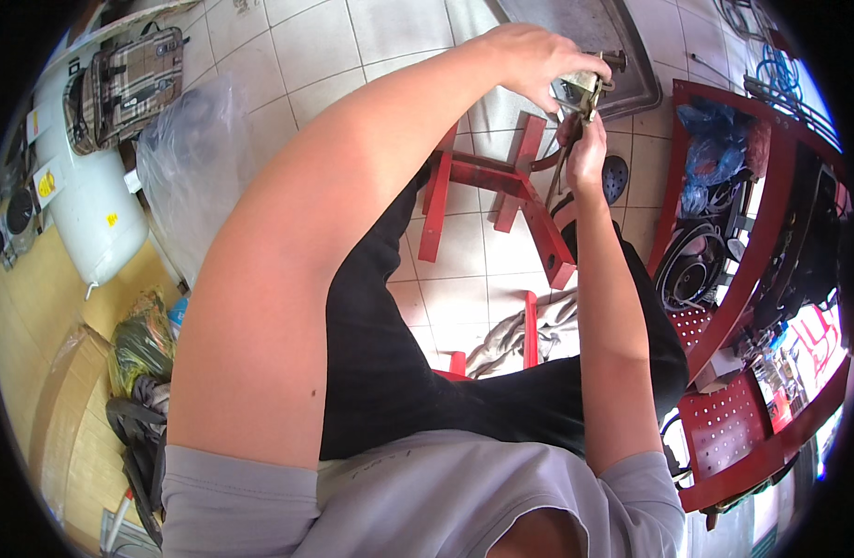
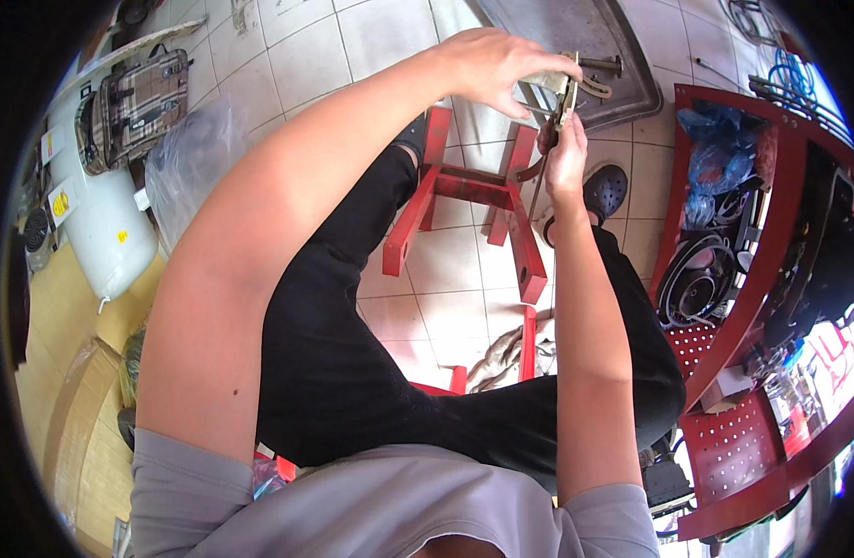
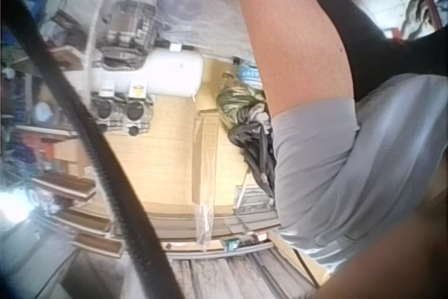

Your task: The person sits on a low stool and assembles a brass door lock mechanism by hand. They insert a latch bolt into the lock body, attach a curved metal strike plate, and secure the components with screws and washers. The person repeatedly picks up small parts from a metal tray, aligns them, and tightens them into the assembly.

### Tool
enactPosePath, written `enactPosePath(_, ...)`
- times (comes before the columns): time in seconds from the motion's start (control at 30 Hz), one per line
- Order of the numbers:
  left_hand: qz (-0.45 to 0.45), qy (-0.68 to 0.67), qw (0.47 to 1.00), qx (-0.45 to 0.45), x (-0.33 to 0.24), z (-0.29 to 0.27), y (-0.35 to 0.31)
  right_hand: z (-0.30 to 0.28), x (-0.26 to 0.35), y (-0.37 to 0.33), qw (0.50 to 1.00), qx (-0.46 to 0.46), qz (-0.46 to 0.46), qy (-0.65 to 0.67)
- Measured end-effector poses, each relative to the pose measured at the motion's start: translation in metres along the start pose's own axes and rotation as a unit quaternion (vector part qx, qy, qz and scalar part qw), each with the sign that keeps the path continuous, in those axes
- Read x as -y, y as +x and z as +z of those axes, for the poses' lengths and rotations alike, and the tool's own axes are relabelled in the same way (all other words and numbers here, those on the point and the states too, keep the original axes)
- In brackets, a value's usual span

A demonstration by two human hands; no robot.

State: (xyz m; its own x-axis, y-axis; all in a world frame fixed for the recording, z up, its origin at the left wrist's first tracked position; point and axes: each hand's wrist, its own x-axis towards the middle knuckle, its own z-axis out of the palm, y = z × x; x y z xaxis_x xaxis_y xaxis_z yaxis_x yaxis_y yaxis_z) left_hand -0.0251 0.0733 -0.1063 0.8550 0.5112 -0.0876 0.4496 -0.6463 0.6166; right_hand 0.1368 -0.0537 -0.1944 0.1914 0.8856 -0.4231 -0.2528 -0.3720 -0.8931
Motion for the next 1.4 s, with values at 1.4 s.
enactPosePath(1.4,-0.034,0.025,0.999,0.005,-0.034,-0.011,-0.026,0.008,0.002,-0.013,0.985,0.03,0.129,0.11)
